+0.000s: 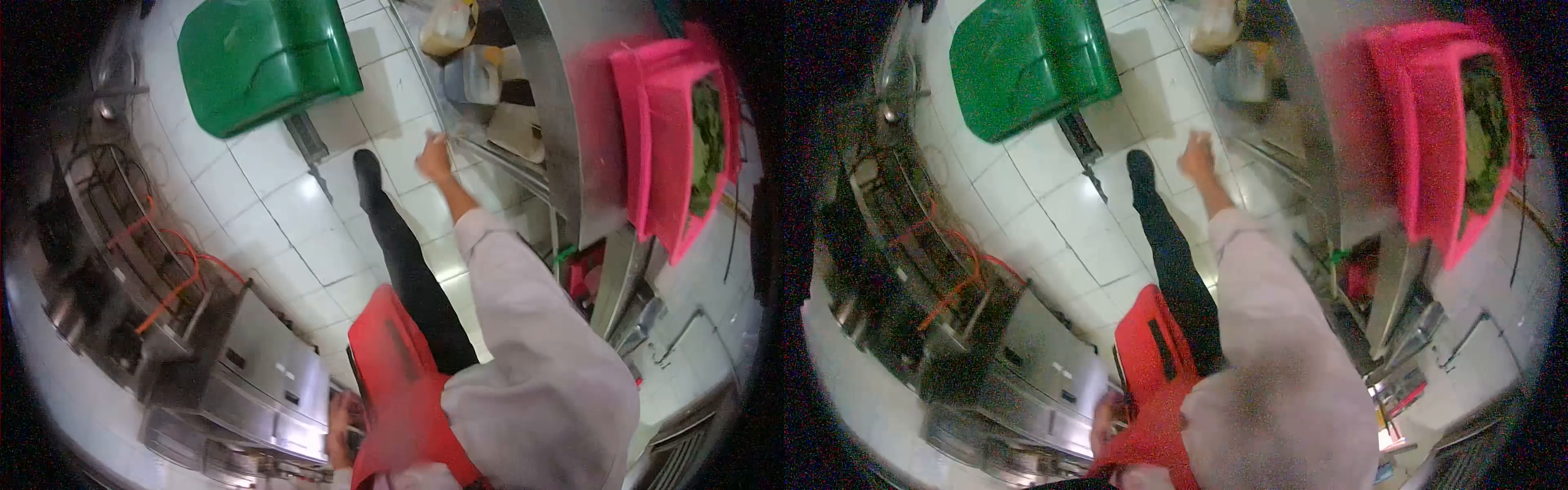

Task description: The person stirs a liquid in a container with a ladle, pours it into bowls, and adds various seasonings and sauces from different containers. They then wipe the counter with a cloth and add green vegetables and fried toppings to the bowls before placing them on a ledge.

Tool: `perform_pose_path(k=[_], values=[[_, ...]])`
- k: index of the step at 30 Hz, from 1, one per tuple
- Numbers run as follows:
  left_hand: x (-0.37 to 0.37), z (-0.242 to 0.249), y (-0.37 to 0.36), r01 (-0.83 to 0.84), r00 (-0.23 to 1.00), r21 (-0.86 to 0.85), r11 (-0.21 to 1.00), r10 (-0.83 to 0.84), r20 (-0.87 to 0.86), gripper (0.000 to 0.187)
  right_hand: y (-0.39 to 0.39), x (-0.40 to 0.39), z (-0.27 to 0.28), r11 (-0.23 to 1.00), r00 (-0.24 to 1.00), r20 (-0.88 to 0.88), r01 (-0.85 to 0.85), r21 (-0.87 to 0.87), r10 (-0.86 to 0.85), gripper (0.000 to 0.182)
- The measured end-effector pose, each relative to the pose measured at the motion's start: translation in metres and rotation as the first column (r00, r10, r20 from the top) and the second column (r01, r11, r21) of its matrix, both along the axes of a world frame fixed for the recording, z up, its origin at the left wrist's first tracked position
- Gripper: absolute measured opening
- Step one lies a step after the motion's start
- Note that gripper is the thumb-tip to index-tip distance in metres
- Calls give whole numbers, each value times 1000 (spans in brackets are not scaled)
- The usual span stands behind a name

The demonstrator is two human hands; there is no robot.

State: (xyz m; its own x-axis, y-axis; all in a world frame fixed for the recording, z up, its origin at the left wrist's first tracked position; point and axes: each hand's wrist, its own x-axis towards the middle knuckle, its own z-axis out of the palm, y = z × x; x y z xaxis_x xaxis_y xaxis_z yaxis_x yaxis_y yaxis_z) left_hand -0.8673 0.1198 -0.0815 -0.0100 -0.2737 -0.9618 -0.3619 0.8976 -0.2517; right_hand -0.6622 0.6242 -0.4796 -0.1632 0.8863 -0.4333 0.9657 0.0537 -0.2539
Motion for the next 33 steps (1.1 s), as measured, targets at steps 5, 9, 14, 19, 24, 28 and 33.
perform_pose_path(k=[5,9,14,19,24,28,33], values=[[43,24,94,24,912,669,743,259,-320,44,-228,-14,116,964,991,-118,37,-263,-70,50],[109,46,-11,-37,854,892,451,478,-206,45,-363,-18,151,922,864,-373,-383,-52,338,63],[311,8,-310,-438,446,519,734,678,-584,48,-444,5,228,576,619,-330,-785,-228,713,47],[518,-12,-539,-684,452,243,688,661,-599,47,-477,8,259,452,471,-255,-882,-135,844,44],[561,-42,-572,-641,375,409,649,730,-571,47,-497,43,253,467,497,-66,-846,-256,865,36],[491,-22,-462,-449,319,691,566,824,-468,44,-500,69,263,446,460,16,-852,-275,888,39],[442,-30,-416,195,437,646,738,525,-731,48,-505,86,217,235,247,-12,-934,-269,969,34]])
